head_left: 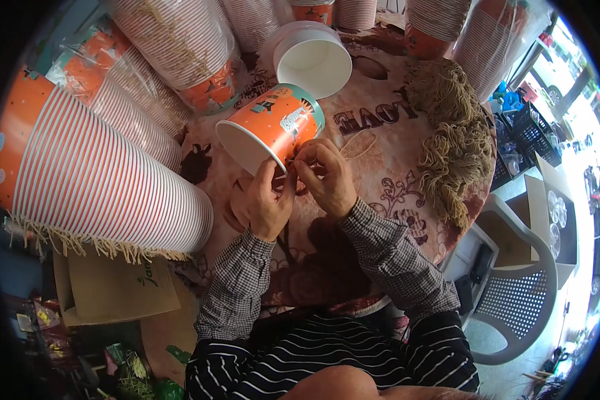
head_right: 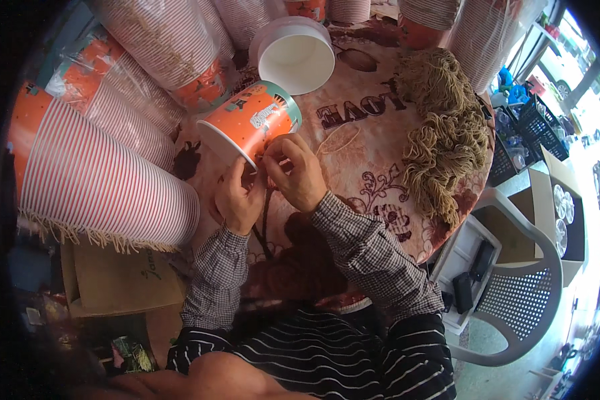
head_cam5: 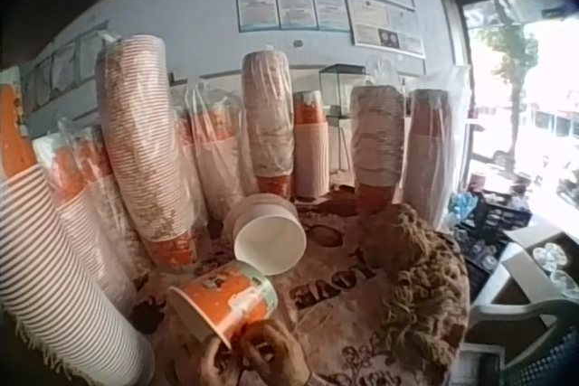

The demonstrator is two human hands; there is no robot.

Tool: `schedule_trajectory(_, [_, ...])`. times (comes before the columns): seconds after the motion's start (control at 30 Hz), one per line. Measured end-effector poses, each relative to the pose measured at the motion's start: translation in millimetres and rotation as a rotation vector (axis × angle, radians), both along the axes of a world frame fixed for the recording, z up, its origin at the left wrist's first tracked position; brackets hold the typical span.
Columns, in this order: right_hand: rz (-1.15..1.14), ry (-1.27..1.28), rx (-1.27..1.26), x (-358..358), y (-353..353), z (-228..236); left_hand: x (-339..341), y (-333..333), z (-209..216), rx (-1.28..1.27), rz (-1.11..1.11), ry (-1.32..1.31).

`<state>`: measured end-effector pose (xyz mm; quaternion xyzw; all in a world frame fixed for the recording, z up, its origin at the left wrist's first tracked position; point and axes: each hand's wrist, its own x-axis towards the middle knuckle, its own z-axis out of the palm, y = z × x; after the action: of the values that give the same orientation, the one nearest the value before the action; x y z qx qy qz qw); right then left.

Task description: Threading and tying string handles onto paper Halloween treat buckets.

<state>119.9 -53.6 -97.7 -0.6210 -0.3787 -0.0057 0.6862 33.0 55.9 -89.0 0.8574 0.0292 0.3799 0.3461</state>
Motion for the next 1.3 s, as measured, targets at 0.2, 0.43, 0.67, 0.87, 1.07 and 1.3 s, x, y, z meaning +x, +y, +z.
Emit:
schedule_trajectory(0.2, [-0.022, -0.045, -0.027, -1, 1, 1, 0, 0, 1, 0.019, -0.023, 0.002])
schedule_trajectory(0.43, [-0.061, -0.116, -0.083, -1, -2, 6, -1, 0, -1, -0.020, -0.053, 0.069])
schedule_trajectory(0.67, [-0.087, -0.214, -0.146, -1, -5, 7, -1, 4, -7, -0.124, -0.104, -0.117])
schedule_trajectory(0.87, [-0.101, -0.174, -0.189, -2, -7, 7, 3, 13, -18, -0.359, -0.095, 0.007])
schedule_trajectory(1.07, [0.003, -0.033, -0.164, -2, -8, 12, 4, 19, -13, -0.396, -0.127, 0.026])
schedule_trajectory(1.3, [0.098, -0.047, -0.137, -1, 3, -2, 4, 14, -16, -0.252, 0.100, -0.045])
